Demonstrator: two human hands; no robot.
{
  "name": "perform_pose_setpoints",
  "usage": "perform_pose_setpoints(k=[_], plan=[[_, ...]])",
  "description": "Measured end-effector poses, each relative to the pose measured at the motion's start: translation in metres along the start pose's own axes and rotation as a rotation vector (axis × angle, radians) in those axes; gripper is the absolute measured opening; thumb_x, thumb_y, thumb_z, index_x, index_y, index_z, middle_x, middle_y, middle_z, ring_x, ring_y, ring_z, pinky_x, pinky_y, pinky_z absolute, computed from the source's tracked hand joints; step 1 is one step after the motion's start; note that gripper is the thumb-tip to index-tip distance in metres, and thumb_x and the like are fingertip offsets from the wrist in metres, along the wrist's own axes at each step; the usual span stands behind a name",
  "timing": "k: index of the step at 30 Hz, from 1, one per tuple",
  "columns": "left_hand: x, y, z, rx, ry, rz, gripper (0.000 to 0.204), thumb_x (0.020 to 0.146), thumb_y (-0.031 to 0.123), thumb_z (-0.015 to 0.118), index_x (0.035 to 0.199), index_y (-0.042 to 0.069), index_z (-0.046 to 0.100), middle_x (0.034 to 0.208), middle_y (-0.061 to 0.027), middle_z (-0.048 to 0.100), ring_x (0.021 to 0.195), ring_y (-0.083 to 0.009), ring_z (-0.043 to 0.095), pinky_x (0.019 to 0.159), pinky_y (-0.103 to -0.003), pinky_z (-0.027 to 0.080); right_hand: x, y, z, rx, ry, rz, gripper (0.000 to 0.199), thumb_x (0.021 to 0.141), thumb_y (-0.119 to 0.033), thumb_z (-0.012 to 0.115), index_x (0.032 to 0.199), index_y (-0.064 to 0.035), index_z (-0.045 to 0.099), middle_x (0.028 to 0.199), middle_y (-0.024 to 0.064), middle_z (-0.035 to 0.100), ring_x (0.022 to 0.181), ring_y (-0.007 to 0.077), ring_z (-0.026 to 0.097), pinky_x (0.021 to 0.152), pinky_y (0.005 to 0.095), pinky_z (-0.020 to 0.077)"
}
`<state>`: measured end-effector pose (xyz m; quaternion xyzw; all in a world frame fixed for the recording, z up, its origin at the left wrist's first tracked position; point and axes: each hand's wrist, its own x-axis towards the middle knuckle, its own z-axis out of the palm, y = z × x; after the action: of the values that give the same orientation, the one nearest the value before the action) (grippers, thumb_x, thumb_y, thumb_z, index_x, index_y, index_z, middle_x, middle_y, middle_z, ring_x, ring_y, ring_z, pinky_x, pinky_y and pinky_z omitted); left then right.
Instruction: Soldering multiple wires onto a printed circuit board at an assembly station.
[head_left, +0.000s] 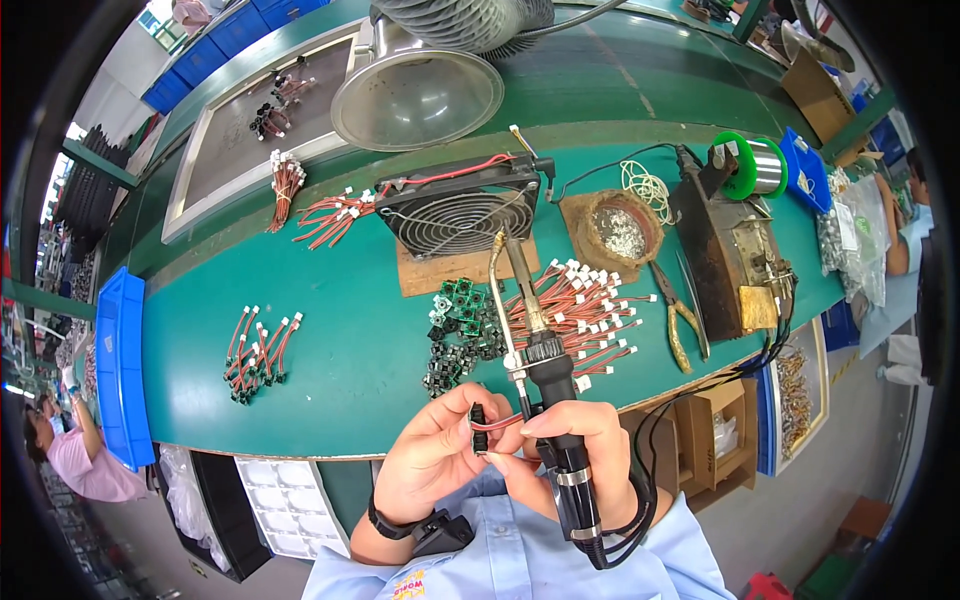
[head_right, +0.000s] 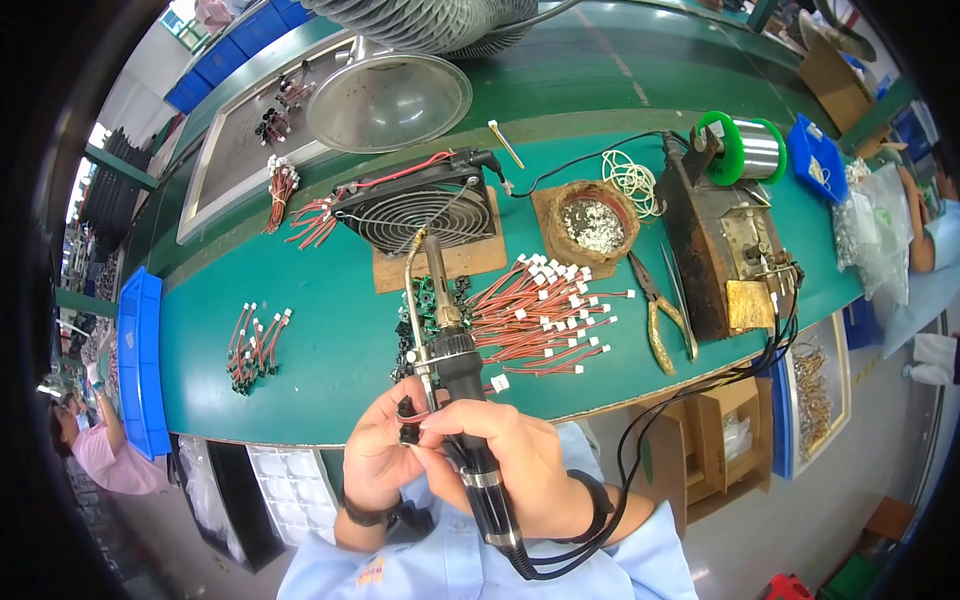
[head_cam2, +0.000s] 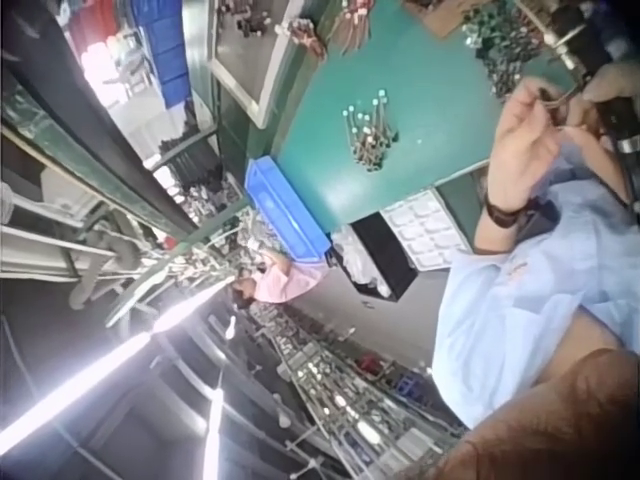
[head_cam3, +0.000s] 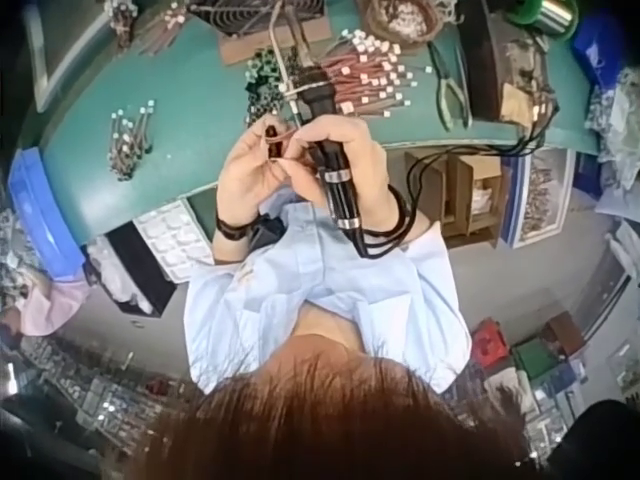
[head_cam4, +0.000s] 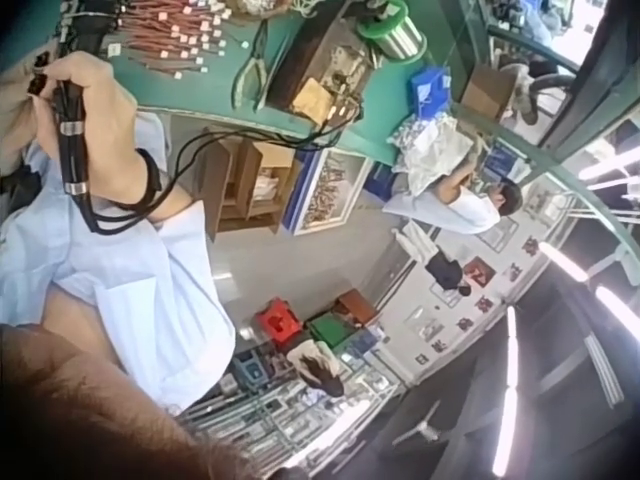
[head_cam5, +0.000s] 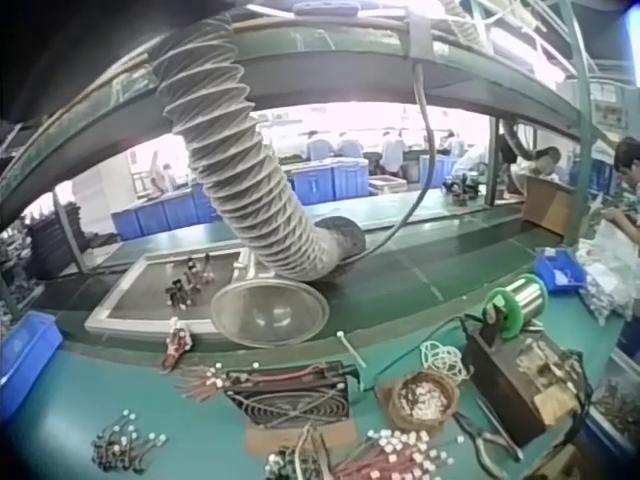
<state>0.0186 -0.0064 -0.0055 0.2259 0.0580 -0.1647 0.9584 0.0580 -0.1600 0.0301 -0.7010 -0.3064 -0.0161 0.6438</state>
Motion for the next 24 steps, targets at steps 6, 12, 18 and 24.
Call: perform_pose_setpoints(k=[6, 12, 18, 24], plan=[[0.0007, 0.0003, 0.0005, 0.006, -0.010, -0.005, 0.022, 0.089, 0.019, 0.057, 0.098, 0.001, 0.048, 0.093, -0.0070, 0.049, 0.089, -0.0169, 0.050, 0.077, -0.029, 0.042, 0.0001, 0.0020, -0.0009, 0.008, 0.032, -0.024, 0.046, 0.070, 0.002, 0.074, 0.102, -0.0037, 0.042, 0.074, 0.0062, 0.064, 0.056, 0.0077, 0.058, 0.048, 0.0207, 0.0464], [-0.0001, 0.0013, 0.0028, 0.041, 0.016, -0.001, 0.023, 0.089, 0.019, 0.057, 0.098, 0.001, 0.048, 0.092, -0.0067, 0.048, 0.086, -0.0159, 0.049, 0.075, -0.027, 0.042, 0.0002, 0.0035, -0.0010, 0.021, 0.043, -0.031, 0.045, 0.069, 0.001, 0.075, 0.101, -0.0044, 0.043, 0.072, 0.0056, 0.064, 0.055, 0.0076, 0.058, 0.047, 0.0211, 0.0461], [0.0005, 0.0007, 0.0045, 0.066, 0.013, 0.025, 0.022, 0.089, 0.020, 0.057, 0.098, 0.001, 0.049, 0.089, -0.0056, 0.047, 0.082, -0.0140, 0.048, 0.072, -0.025, 0.041, 0.0004, 0.0039, -0.0013, 0.022, 0.036, -0.030, 0.045, 0.069, 0.001, 0.075, 0.101, -0.0045, 0.043, 0.072, 0.0052, 0.064, 0.055, 0.0073, 0.057, 0.047, 0.0208, 0.0456], [-0.0010, 0.0009, 0.0030, 0.114, 0.020, 0.048, 0.023, 0.088, 0.020, 0.058, 0.098, 0.001, 0.050, 0.089, -0.0053, 0.047, 0.080, -0.0131, 0.047, 0.068, -0.024, 0.039, 0.0008, 0.0020, -0.0021, 0.052, 0.038, 0.011, 0.043, 0.069, 0.001, 0.074, 0.101, -0.0042, 0.045, 0.073, 0.0055, 0.064, 0.055, 0.0069, 0.057, 0.047, 0.0206, 0.0450]])
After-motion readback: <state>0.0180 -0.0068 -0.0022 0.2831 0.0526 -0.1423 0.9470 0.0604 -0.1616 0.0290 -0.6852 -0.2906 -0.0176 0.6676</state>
